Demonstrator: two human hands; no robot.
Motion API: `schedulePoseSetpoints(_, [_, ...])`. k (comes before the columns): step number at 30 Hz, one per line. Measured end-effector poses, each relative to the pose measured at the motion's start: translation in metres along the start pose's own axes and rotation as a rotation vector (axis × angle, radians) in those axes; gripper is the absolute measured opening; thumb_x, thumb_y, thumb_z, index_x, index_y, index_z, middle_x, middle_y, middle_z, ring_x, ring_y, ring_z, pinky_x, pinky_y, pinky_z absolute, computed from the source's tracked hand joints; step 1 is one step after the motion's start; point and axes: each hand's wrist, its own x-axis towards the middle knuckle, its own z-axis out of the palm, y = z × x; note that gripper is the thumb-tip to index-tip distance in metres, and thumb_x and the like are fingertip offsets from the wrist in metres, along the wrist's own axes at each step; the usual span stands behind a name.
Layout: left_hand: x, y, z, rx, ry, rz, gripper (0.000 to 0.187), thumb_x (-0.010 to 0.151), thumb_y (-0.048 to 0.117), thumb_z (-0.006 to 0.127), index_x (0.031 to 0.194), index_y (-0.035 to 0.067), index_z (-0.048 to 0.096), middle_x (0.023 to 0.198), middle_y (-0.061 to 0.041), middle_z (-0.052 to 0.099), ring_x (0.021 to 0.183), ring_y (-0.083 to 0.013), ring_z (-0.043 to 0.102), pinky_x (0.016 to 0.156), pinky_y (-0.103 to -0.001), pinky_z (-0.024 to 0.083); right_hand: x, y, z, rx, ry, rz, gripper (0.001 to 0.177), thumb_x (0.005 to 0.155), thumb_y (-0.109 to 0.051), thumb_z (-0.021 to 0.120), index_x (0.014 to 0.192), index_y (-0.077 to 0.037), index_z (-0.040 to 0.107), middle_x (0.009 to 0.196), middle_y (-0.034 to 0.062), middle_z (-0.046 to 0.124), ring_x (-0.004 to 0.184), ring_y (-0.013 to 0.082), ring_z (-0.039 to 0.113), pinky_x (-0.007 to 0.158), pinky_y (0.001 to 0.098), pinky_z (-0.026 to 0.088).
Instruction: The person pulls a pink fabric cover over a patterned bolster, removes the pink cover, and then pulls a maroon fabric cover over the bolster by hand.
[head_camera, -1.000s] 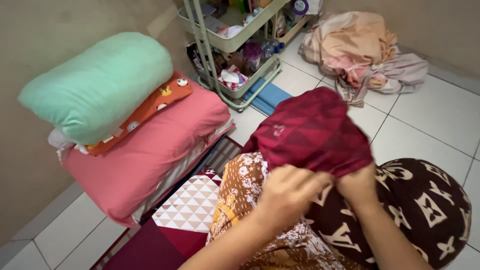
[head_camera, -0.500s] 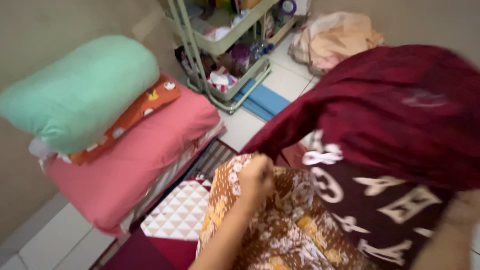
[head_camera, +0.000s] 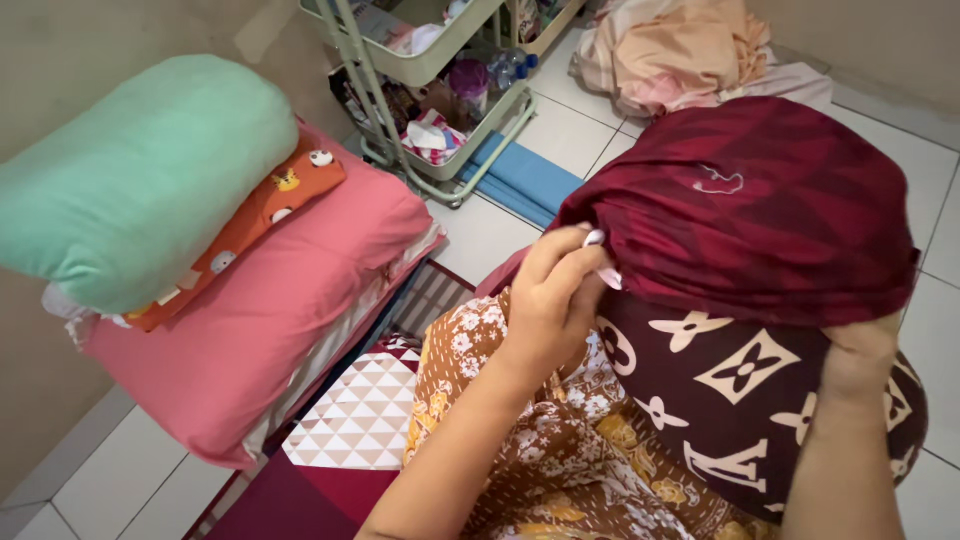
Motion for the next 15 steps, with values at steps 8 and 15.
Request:
schedulePoseSetpoints(8, [-0.049, -0.002, 0.009, -0.068, -0.249, 0.096, 0.017, 0.088, -0.004, 0.066, 0.097, 0.01, 0.065, 0.101, -0.004, 0.071, 0.107, -0.026, 0.069, 0.094, -0.043, 0.049, -0.043, 0.164, -0.142, -0.083, 0.325, 0.132, 0.047, 0.096, 0.0, 0.054, 0.141, 0.014, 0.058, 0.141, 0.0186, 0.058, 0.125, 0.0238, 0.057, 0.113, 0.0348, 0.044])
schedulePoseSetpoints(15, [-0.026, -0.01, 0.01, -0.294, -0.038, -0.292, 0.037, 0.085, 0.003, 0.072, 0.119, 0.003, 0.058, 0.118, -0.012, 0.065, 0.103, -0.0308, 0.068, 0.087, -0.04, 0.058, -0.046, 0.238, -0.17, -0.214, 0.229, 0.201, 0.044, 0.097, 0.0, 0.054, 0.138, 0.014, 0.059, 0.139, 0.0182, 0.061, 0.122, 0.0234, 0.059, 0.112, 0.0339, 0.045])
